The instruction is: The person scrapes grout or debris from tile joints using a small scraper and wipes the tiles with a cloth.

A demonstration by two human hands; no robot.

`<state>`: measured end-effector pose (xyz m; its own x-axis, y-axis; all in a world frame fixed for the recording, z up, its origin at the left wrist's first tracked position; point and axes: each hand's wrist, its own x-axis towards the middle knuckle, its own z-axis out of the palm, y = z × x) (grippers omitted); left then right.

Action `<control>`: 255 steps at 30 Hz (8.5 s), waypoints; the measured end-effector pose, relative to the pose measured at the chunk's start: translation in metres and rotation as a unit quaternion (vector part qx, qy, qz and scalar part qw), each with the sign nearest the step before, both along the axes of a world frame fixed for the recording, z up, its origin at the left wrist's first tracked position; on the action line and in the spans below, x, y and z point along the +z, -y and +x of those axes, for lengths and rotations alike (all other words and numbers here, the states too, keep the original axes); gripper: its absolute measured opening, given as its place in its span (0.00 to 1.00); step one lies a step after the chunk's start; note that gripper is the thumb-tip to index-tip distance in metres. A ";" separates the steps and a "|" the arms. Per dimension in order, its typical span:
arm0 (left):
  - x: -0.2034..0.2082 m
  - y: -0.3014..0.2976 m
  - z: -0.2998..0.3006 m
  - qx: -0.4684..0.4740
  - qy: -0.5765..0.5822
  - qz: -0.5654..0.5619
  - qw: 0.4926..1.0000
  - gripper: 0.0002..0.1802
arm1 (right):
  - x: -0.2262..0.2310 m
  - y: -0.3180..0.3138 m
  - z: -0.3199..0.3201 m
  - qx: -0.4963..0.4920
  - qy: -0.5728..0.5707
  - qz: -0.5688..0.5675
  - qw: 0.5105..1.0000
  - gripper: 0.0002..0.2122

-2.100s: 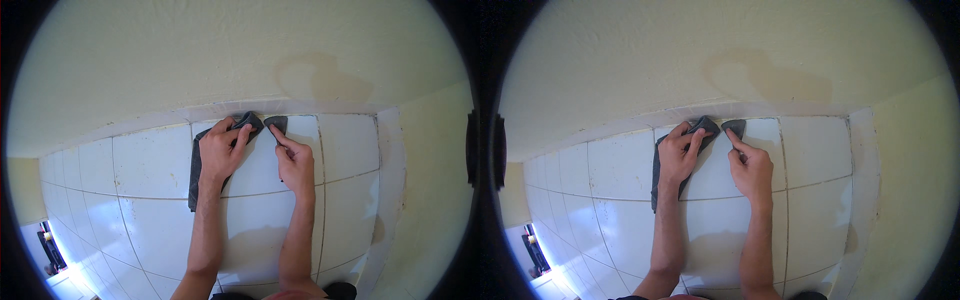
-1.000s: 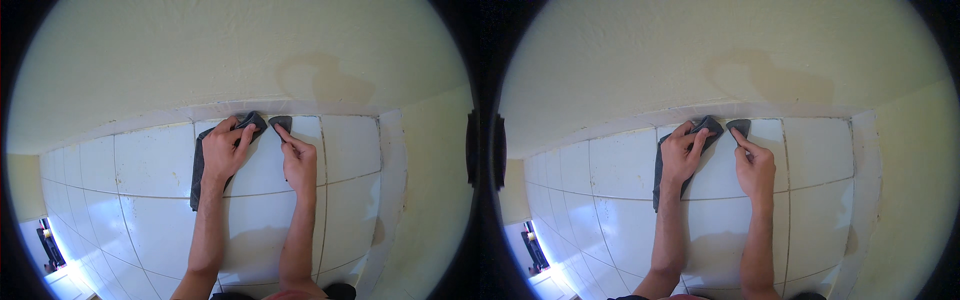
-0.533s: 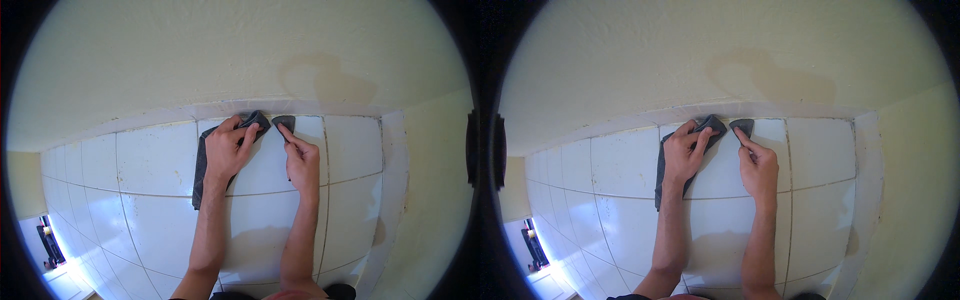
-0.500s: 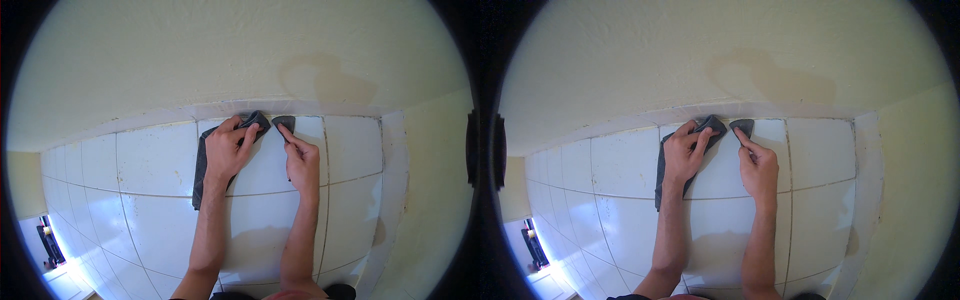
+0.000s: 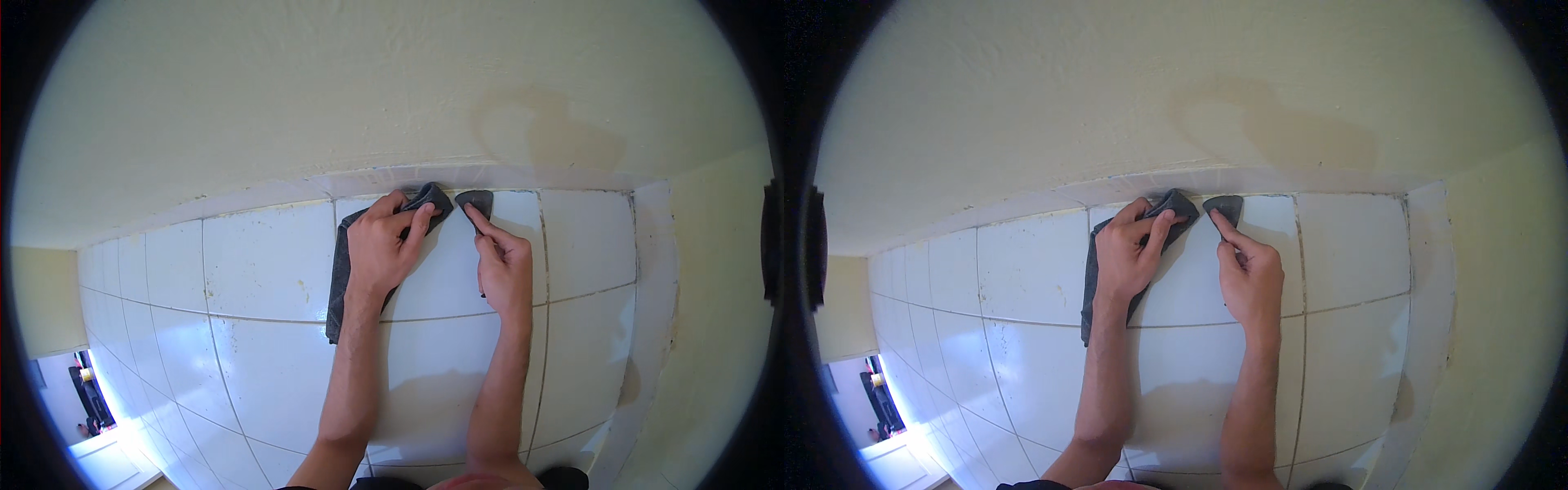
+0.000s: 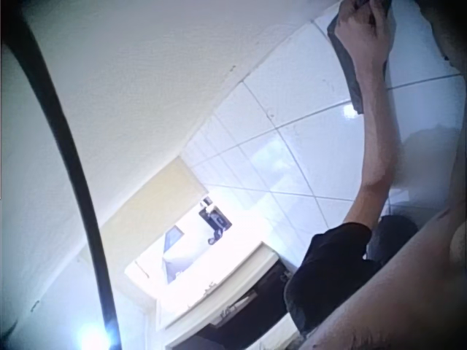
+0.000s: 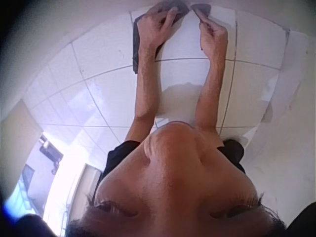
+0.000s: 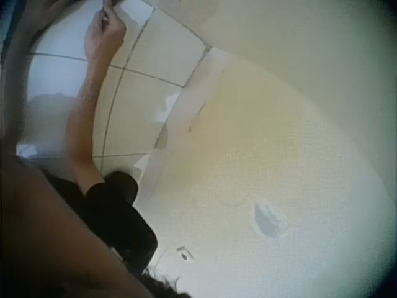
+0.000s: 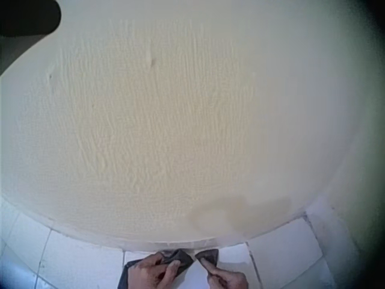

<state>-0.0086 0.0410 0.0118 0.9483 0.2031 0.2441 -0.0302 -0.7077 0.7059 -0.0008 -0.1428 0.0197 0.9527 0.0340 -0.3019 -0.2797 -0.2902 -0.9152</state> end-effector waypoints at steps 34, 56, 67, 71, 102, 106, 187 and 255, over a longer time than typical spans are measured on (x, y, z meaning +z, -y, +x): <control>0.005 0.002 -0.001 0.001 0.002 0.006 1.000 0.14 | 0.001 0.001 0.000 0.007 -0.010 0.009 1.000 0.19; 0.001 0.001 0.001 0.001 0.001 0.002 1.000 0.19 | -0.001 0.003 0.001 0.014 -0.003 -0.008 1.000 0.19; 0.001 0.001 0.000 0.002 0.007 0.001 1.000 0.19 | 0.002 0.000 0.000 0.006 -0.008 0.014 1.000 0.18; 0.001 0.001 0.000 0.001 0.001 0.010 1.000 0.17 | -0.002 0.003 0.000 0.013 -0.002 0.022 1.000 0.18; 0.006 0.002 0.000 0.005 -0.010 0.005 1.000 0.12 | 0.023 -0.001 0.002 -0.020 -0.064 0.179 0.982 0.17; 0.007 0.003 0.000 0.006 -0.009 0.003 1.000 0.12 | 0.020 0.016 0.005 0.007 -0.100 0.231 0.968 0.20; 0.003 0.002 0.000 -0.002 0.001 0.004 1.000 0.12 | 0.016 0.011 0.005 0.071 -0.090 0.219 0.969 0.13; 0.003 0.001 0.001 0.001 -0.015 0.011 1.000 0.12 | 0.013 0.007 0.005 0.030 -0.086 0.268 0.959 0.12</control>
<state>-0.0077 0.0396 0.0153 0.9549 0.1992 0.2203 -0.0088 -0.7226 0.6912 0.0046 -0.1500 0.0330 0.8821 0.2815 -0.3777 -0.4370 0.1893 -0.8793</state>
